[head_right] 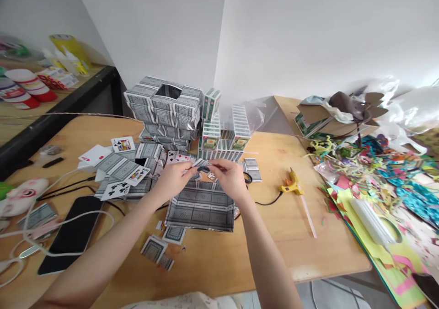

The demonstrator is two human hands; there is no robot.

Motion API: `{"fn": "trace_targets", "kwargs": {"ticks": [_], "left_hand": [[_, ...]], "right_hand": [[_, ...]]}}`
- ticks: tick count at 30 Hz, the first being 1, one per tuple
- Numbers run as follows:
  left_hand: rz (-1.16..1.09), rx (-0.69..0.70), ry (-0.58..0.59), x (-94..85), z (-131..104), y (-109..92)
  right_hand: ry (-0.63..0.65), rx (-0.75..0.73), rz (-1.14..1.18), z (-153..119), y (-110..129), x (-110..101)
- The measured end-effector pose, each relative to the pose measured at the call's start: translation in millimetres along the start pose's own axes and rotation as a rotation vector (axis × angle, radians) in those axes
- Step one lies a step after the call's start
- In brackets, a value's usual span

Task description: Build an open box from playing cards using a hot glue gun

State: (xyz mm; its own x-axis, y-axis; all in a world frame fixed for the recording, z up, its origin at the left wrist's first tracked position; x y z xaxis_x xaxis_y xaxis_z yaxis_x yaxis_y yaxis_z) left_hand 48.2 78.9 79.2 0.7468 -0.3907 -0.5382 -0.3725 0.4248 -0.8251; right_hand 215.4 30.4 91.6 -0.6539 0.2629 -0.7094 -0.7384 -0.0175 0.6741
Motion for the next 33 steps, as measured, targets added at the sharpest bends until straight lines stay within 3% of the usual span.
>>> {"fn": "trace_targets", "kwargs": {"ticks": [6,9,14,19,33], "left_hand": [[0.070,-0.005,0.198,15.3,-10,33],[0.094,-0.003,0.251,21.6,-11,38],[0.103,0.007,0.265,22.2,-10,34],[0.102,0.000,0.271,21.6,-10,34],[0.074,-0.002,0.273,21.7,-10,33]], "right_hand": [[0.102,-0.095,-0.355,-14,-21,1],[0.101,-0.097,-0.417,-18,-30,5],[0.103,-0.095,-0.436,-20,-34,13],[0.052,-0.084,-0.435,-20,-37,8],[0.057,-0.076,-0.421,-19,-39,1]]}}
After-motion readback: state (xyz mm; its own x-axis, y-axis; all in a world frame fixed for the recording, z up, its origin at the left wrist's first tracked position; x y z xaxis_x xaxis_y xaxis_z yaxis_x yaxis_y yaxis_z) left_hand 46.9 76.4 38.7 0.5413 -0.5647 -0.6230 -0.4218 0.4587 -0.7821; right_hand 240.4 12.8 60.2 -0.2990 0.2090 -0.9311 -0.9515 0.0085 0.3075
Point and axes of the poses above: each hand's wrist, its own z-axis towards the middle knuckle, its own x-axis out of the palm, y = z × x, the point moved 3 cm from there along z, towards the middle knuckle, and after that the axes turned 15 degrees about -z, right-handed, at the moved point
